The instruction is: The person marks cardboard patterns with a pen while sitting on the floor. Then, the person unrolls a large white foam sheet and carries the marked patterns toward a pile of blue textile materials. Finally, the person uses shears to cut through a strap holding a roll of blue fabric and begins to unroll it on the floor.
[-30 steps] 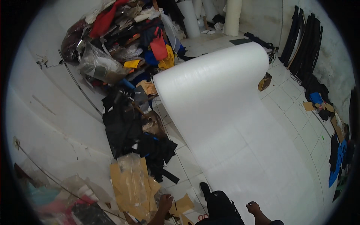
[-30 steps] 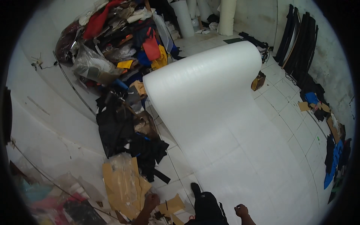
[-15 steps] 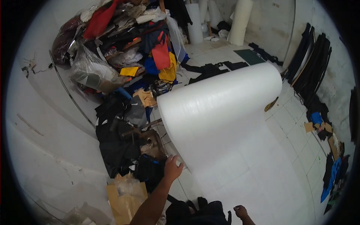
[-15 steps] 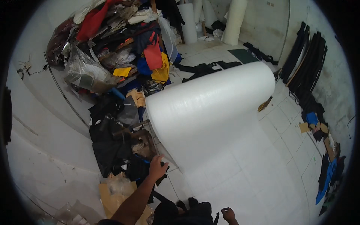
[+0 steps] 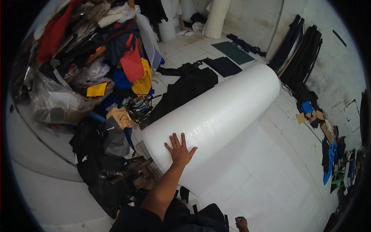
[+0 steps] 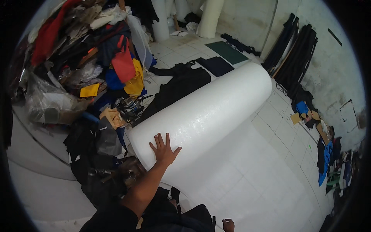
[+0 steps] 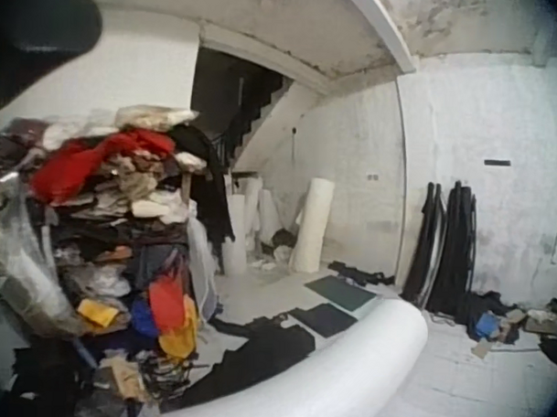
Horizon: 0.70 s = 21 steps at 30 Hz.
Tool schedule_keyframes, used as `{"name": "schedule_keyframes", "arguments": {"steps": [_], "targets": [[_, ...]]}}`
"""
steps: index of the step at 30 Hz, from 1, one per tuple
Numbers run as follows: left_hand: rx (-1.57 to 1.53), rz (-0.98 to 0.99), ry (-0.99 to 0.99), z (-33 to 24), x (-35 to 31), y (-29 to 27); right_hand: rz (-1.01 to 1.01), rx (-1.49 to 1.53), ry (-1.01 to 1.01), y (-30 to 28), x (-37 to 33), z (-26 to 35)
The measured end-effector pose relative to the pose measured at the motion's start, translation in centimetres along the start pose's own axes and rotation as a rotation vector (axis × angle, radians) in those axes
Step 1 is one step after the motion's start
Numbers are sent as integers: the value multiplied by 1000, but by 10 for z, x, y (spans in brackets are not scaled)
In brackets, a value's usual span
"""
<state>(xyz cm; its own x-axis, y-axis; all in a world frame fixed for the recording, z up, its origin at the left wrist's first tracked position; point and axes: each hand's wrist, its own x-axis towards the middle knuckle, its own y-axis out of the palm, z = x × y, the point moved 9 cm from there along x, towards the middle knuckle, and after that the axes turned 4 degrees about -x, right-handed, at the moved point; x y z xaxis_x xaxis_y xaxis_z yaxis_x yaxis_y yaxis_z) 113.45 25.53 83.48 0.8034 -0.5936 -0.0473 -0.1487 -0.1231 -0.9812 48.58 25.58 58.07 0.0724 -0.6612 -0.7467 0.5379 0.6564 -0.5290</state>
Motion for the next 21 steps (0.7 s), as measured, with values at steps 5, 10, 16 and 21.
{"name": "schedule_keyframes", "arguments": {"steps": [5, 10, 16, 21], "targets": [[-29, 2, -13, 23, 52, -4, -36, 58, 93, 36, -56, 25], [-388, 316, -53, 124, 155, 13, -80, 30, 102, 50, -87, 37], [-178, -191, 205, 46, 172, -60, -290, 55, 195, 28, -122, -50], [-8, 221, 199, -10, 79, -24, -221, -38, 228, 42, -146, 6]]}}
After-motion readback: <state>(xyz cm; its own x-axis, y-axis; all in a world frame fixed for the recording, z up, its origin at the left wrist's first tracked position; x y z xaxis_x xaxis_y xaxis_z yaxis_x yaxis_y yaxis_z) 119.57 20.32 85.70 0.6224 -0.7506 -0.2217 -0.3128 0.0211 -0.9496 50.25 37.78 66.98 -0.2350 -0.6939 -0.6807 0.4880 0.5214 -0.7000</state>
